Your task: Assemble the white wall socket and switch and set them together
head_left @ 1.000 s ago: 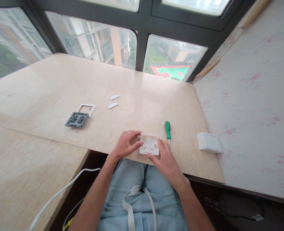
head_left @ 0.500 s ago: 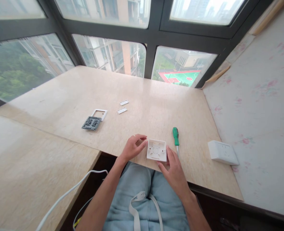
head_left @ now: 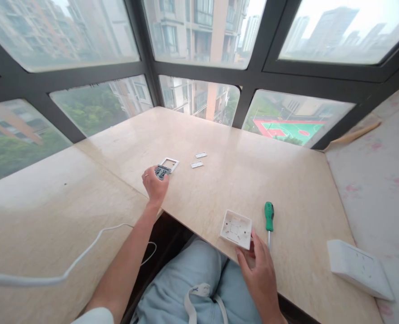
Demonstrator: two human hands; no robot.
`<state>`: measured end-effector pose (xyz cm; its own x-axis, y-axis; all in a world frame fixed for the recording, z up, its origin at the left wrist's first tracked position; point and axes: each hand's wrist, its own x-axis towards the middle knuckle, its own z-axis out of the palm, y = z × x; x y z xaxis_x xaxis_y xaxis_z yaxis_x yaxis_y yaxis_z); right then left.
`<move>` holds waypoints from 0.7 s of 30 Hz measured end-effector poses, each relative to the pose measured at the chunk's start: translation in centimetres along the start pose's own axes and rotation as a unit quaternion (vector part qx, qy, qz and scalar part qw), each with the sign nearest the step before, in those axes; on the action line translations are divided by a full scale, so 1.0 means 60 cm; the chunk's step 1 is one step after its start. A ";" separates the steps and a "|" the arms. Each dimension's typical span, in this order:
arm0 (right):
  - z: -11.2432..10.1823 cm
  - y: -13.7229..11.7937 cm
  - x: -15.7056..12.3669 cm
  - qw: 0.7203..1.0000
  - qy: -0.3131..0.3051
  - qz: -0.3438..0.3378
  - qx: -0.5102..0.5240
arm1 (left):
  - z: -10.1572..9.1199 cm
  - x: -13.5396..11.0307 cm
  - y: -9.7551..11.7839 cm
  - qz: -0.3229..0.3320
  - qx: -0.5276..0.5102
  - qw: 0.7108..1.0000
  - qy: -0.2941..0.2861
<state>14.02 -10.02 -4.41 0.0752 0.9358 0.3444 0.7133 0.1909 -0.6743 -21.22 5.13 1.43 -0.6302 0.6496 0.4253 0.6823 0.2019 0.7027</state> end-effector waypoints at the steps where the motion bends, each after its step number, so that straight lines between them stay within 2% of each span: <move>1: 0.000 0.001 0.000 1.000 0.001 -0.004 -0.002 | -0.008 0.014 -0.009 -0.012 0.049 0.999 0.004; 2: 0.000 0.002 0.000 1.000 0.001 -0.007 -0.003 | -0.014 0.025 -0.017 -0.033 0.084 0.996 -0.008; 5: 0.000 0.005 -0.001 1.000 0.000 -0.012 -0.006 | -0.020 0.043 -0.033 -0.077 0.128 0.984 -0.093; 8: -0.001 0.005 -0.002 1.000 -0.003 -0.013 -0.007 | -0.017 0.044 -0.038 -0.077 0.136 0.979 -0.134; 12: -0.004 0.004 -0.002 1.000 -0.007 -0.009 -0.009 | -0.015 0.032 -0.033 -0.083 0.095 0.986 -0.111; 16: -0.007 0.000 -0.001 1.000 -0.008 -0.012 -0.019 | -0.024 0.007 -0.022 -0.091 0.006 0.995 -0.052; 19: -0.008 -0.003 0.002 0.999 -0.008 -0.013 -0.030 | -0.036 -0.028 -0.007 -0.058 -0.048 0.997 -0.012; 21: -0.008 -0.006 0.003 0.999 -0.004 -0.014 -0.036 | -0.042 -0.059 0.010 -0.029 -0.076 0.997 -0.009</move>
<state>14.13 -10.05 -3.77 0.0497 0.9329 0.3567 0.7630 0.1950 -0.6163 -19.52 1.10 1.78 -0.6594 0.6532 0.3721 0.5801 0.1273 0.8045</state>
